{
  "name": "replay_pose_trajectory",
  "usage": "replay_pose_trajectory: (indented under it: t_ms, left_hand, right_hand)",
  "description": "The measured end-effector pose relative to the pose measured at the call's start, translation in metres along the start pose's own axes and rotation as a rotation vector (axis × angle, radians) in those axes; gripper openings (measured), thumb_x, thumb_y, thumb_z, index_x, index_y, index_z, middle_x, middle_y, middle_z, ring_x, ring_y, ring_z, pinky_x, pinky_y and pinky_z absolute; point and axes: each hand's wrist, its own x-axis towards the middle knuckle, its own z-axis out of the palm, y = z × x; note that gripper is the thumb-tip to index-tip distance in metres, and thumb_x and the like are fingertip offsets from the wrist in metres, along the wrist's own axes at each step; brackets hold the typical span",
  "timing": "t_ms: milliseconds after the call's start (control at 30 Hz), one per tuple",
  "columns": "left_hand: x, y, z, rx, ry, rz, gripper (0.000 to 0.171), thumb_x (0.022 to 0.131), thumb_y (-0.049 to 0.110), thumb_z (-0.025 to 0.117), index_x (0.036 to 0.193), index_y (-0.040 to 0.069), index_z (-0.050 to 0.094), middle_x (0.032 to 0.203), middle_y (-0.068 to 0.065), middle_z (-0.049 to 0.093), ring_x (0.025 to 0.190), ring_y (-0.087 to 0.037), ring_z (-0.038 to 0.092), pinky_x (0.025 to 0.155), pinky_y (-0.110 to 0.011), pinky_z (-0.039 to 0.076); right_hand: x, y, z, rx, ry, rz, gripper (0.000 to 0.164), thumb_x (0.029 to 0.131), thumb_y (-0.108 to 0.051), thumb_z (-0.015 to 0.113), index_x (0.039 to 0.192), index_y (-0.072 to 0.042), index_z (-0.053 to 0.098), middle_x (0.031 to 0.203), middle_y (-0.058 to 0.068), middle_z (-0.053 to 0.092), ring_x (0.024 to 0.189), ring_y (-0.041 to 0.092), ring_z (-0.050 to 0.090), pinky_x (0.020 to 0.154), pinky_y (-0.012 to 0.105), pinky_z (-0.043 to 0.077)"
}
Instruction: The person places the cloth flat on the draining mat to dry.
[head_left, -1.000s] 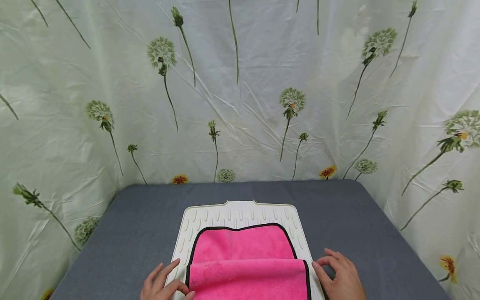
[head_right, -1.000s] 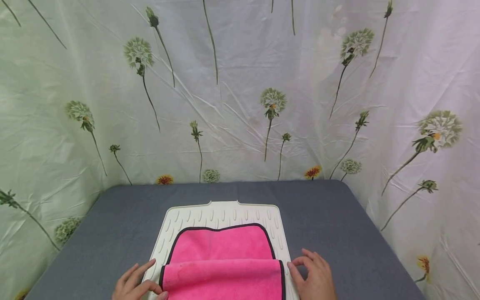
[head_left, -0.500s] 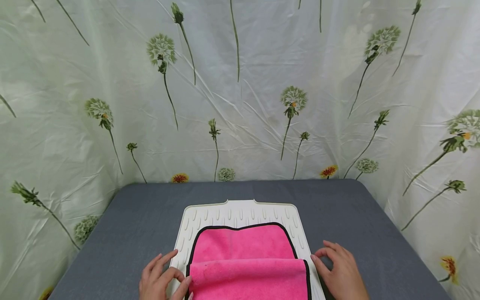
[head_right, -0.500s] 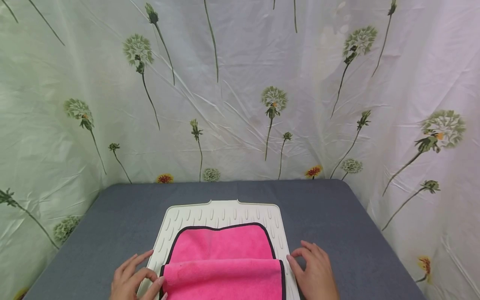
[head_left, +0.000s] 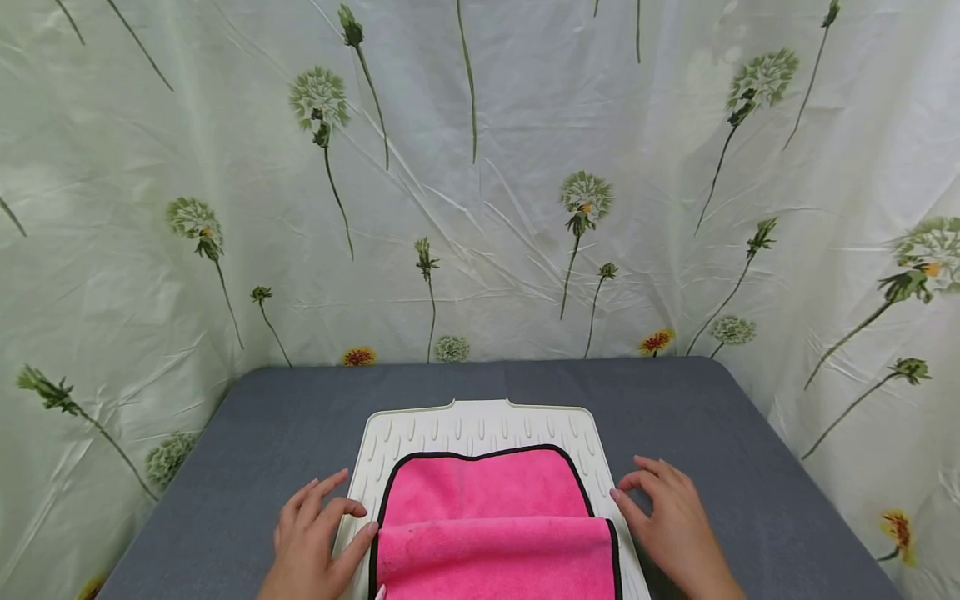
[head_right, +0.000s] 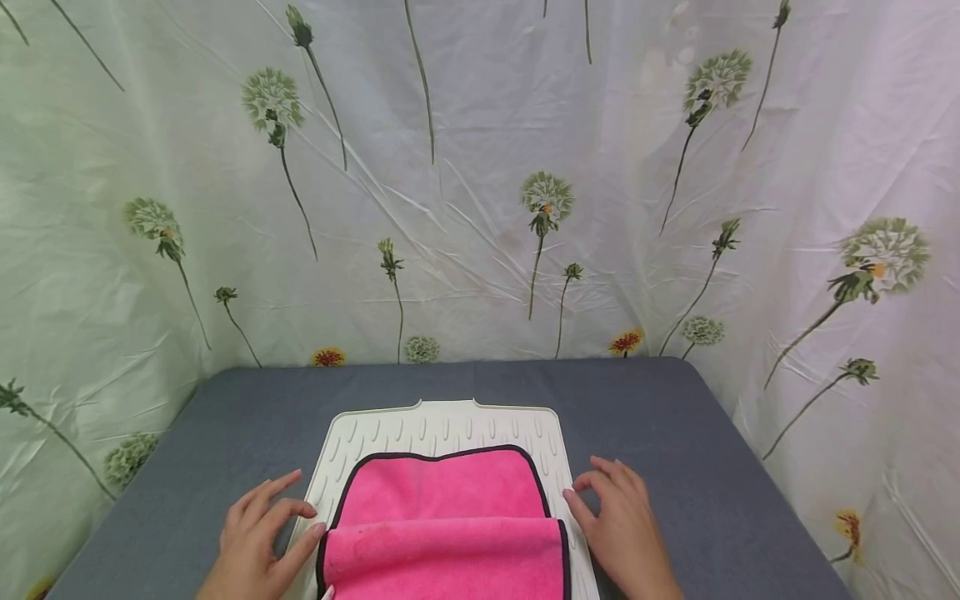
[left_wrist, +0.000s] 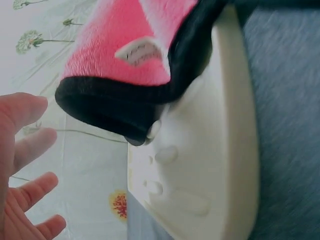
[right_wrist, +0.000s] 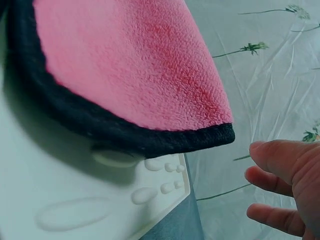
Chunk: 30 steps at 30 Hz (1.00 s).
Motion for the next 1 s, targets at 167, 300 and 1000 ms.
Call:
replay_pose_trajectory:
  t_ms: [167, 300, 1000]
  left_hand:
    - [0.012, -0.005, -0.002, 0.039, -0.058, 0.032, 0.02, 0.081, 0.026, 0.085, 0.093, 0.024, 0.07, 0.137, -0.014, 0.06, 0.13, -0.046, 0.04, 0.09, -0.074, 0.034]
    - [0.018, -0.006, -0.002, 0.06, -0.104, 0.04, 0.024, 0.083, 0.029, 0.084, 0.102, 0.021, 0.072, 0.139, -0.016, 0.059, 0.13, -0.047, 0.041, 0.091, -0.076, 0.035]
    - [0.044, -0.005, 0.007, 0.115, -0.368, -0.024, 0.046, 0.089, 0.044, 0.075, 0.127, 0.019, 0.069, 0.148, -0.011, 0.054, 0.135, -0.048, 0.041, 0.1, -0.076, 0.036]
  right_hand:
    - [0.01, 0.0, 0.001, -0.007, -0.049, 0.001, 0.018, 0.08, -0.017, 0.086, 0.082, -0.023, 0.07, 0.127, 0.021, 0.068, 0.124, 0.051, 0.055, 0.101, 0.067, 0.043]
    - [0.016, 0.002, 0.002, -0.007, -0.092, -0.008, 0.016, 0.081, -0.019, 0.085, 0.084, -0.022, 0.07, 0.129, 0.022, 0.066, 0.127, 0.052, 0.053, 0.104, 0.067, 0.041]
    - [0.042, 0.012, 0.018, -0.009, -0.272, -0.033, 0.029, 0.083, -0.026, 0.084, 0.108, -0.015, 0.076, 0.136, 0.025, 0.061, 0.134, 0.058, 0.043, 0.107, 0.071, 0.036]
